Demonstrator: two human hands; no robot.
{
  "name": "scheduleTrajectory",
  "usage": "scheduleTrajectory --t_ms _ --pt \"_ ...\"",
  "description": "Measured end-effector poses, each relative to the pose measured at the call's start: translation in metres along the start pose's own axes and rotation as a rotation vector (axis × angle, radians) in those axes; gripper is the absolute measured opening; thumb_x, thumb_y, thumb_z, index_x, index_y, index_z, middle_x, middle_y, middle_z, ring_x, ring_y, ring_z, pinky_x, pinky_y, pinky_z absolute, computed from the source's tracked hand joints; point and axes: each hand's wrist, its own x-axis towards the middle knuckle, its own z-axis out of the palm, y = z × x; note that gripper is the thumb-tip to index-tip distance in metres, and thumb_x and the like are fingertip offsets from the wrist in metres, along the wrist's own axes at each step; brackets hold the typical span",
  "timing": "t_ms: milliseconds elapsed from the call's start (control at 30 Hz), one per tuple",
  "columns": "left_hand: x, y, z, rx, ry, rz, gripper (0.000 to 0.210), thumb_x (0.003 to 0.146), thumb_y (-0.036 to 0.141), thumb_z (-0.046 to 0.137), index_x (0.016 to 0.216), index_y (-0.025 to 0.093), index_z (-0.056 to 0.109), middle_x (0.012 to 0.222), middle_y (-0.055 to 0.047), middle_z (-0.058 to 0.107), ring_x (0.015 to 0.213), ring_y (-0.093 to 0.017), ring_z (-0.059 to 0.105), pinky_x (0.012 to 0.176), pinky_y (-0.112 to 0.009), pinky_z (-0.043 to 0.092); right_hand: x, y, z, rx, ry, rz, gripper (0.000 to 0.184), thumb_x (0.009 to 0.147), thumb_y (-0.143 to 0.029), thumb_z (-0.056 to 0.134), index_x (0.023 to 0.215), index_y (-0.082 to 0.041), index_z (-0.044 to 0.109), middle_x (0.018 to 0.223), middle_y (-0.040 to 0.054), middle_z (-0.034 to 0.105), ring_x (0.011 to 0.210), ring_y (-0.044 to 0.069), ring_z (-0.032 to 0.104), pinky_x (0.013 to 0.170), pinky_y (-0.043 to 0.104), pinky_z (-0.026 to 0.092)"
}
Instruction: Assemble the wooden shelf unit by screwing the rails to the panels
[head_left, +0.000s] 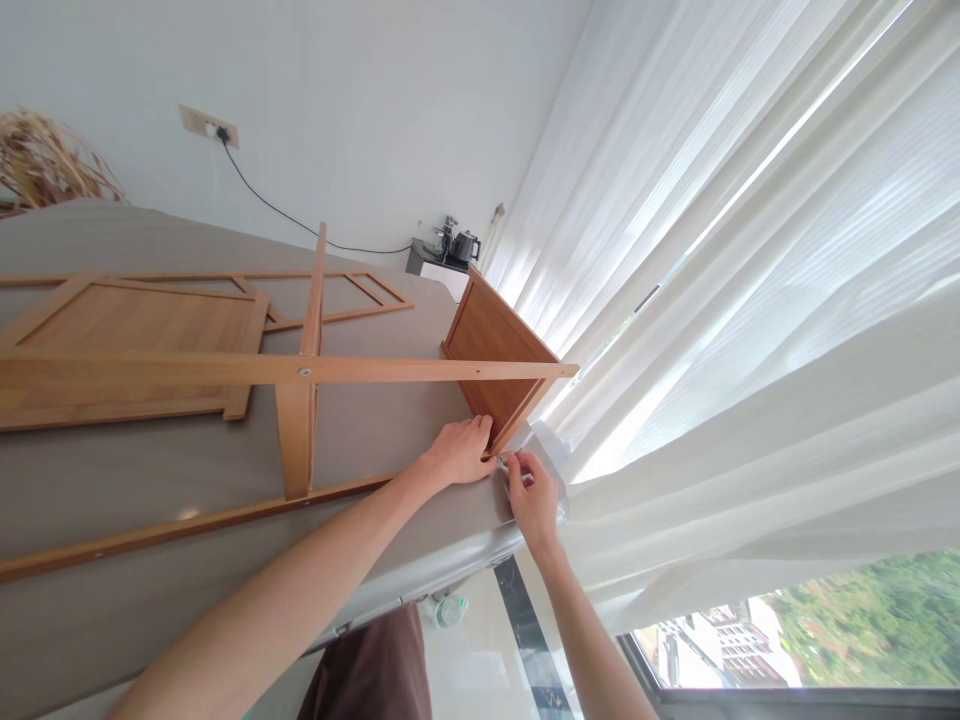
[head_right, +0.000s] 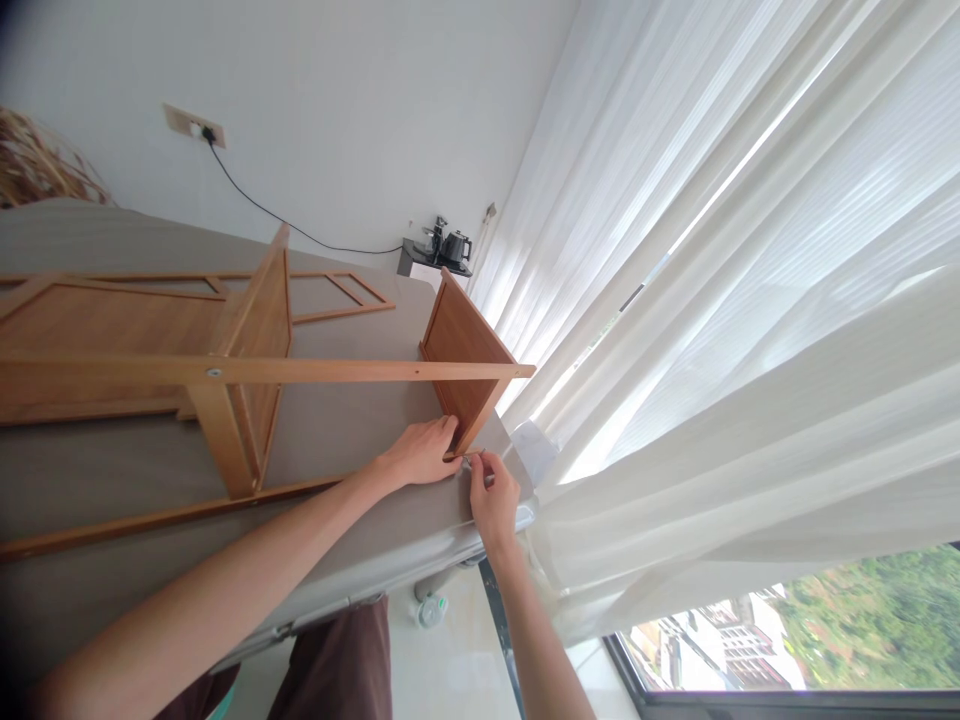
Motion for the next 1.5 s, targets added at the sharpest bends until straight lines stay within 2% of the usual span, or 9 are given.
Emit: scheduleTrajectory --t_ms 367,633,833,1500 --pt "0.0 0.001 -0.002 0.0 -0.039 -0.015 0.039 0.096 0.044 0.06 0.124 0.016 0.059 0.119 -0.009 0.064 0.102 -0.022 0.064 0.089 -0.043 0.055 -0.005 -0.003 0.001 -0.028 0.006 -0.037 0.048 0.097 -0.06 0.043 0.093 -0.022 0.072 0.081 0.0033 0.073 0.063 0.016 0.06 0.068 0.027 0.048" --pt "0.001 0.0 0.0 0.006 -0.02 -0.021 0.037 0.097 0.042 0.06 0.123 0.016 0.06 0.119 -0.009 0.064 0.102 -0.022 0.064 0.088 -0.043 0.055 0.0 0.0 0.001 0.002 -0.007 0.015 0.043 0.095 -0.059 0.048 0.091 -0.023 0.072 0.077 0.002 0.074 0.065 0.018 0.066 0.066 0.027 0.049" --pt "0.001 0.0 0.003 0.022 -0.002 -0.029 0.037 0.096 0.042 0.06 0.123 0.016 0.06 0.119 -0.009 0.064 0.102 -0.022 0.064 0.087 -0.043 0.056 -0.001 -0.004 0.005 0.005 0.037 0.039 0.041 0.095 -0.057 0.05 0.089 -0.021 0.07 0.077 0.0024 0.074 0.062 0.017 0.063 0.065 0.027 0.048" --pt "0.004 -0.002 0.011 0.044 0.038 -0.028 0.036 0.096 0.043 0.058 0.12 0.015 0.059 0.111 -0.008 0.065 0.094 -0.02 0.064 0.084 -0.04 0.055 -0.005 0.0 0.009 -0.032 0.117 -0.052 0.036 0.099 -0.047 0.047 0.087 -0.02 0.066 0.076 0.0011 0.069 0.062 0.014 0.057 0.066 0.026 0.044"
